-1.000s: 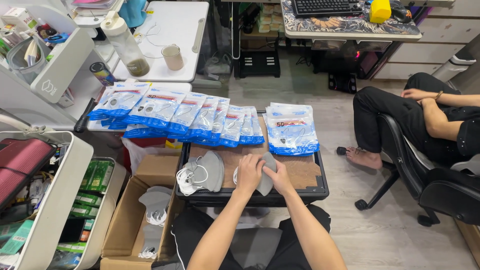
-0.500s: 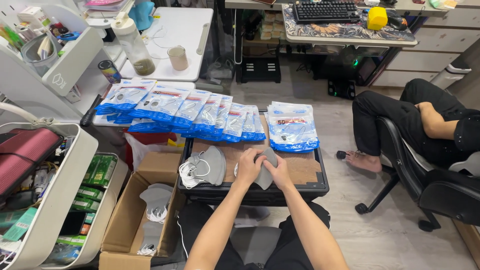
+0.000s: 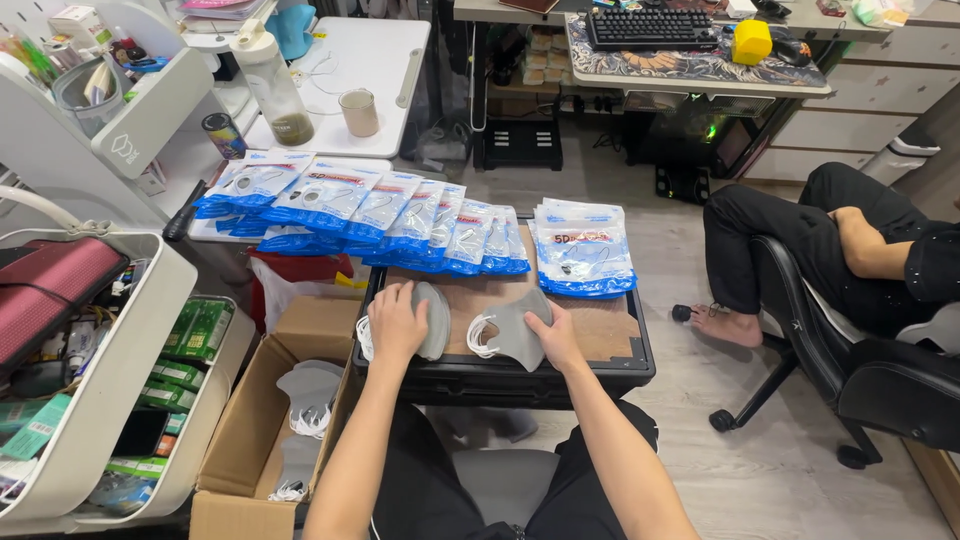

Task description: The person takes face masks out of blue packaging, unfolds them to view the shape, and places them back into the packaging or onto a stack.

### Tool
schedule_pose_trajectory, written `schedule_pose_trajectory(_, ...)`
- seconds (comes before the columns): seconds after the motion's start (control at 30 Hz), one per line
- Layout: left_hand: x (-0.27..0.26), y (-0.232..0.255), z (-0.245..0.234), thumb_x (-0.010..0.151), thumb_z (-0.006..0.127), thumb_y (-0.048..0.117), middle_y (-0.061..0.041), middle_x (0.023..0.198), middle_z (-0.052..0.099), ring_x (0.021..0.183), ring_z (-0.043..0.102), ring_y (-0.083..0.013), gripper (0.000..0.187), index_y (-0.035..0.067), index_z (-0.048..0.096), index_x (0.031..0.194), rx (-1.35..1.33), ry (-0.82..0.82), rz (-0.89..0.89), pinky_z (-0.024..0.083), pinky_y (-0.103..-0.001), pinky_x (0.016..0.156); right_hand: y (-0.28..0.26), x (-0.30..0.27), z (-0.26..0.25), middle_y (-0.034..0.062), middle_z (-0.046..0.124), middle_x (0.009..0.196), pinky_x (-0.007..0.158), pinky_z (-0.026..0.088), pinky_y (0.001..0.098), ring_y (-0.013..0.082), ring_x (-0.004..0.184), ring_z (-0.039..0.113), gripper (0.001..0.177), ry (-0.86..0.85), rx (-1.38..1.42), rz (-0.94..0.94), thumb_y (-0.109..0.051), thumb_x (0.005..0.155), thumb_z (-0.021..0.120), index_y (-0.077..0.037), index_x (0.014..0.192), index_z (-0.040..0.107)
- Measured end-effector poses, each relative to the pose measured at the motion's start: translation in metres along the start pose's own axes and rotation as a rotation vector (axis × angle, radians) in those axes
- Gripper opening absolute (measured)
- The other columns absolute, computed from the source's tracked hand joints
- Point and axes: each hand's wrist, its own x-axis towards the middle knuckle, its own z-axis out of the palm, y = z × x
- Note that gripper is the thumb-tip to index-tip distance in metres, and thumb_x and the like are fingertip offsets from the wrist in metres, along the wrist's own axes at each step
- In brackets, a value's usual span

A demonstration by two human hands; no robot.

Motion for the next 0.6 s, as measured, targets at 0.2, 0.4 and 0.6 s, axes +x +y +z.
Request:
schedule_pose_trajectory(0.2,-0.010,-0.005,0.004,0.099,0.057,0.053,-0.014,0.123,0.065,0.122,0.061,-0.0315,0.059,0.007,0.062,0.137,0.020,-0.146,-0.071,0.042,-0.048,0.108,0.000,0.000,0.000,0.0107,0.077,0.105,0.080,0.057,0.0345,0.0165,0.097,0.068,0.036,-0.005,0.002,-0.006,-0.011,0.091,0.076,-0.003,0.126,0.072)
schedule_pose_trajectory(0.4,-0.008,-0.013,0.015,0.096,0.061,0.053,-0.010,0.122,0.063,0.123,0.059,-0.0298,0.055,0.011,0.065,0.131,0.060,-0.104,-0.035,0.040,-0.048,0.109,-0.004,-0.002,0.000,0.0122,0.077,0.105,0.079,0.057,0.0355,0.0187,0.096,0.071,0.037,-0.006,-0.005,-0.002,-0.012,0.090,0.077,-0.005,0.126,0.072)
schedule_pose_trajectory(0.6,-0.011,-0.016,0.022,0.090,0.071,0.045,-0.006,0.118,0.065,0.124,0.057,-0.0244,0.041,0.015,0.071,0.119,0.127,0.080,0.067,0.036,-0.046,0.114,0.006,0.003,-0.002,0.0107,0.077,0.102,0.077,0.057,0.0342,0.0174,0.093,0.070,0.034,-0.008,0.005,-0.014,-0.011,0.091,0.076,-0.006,0.124,0.073)
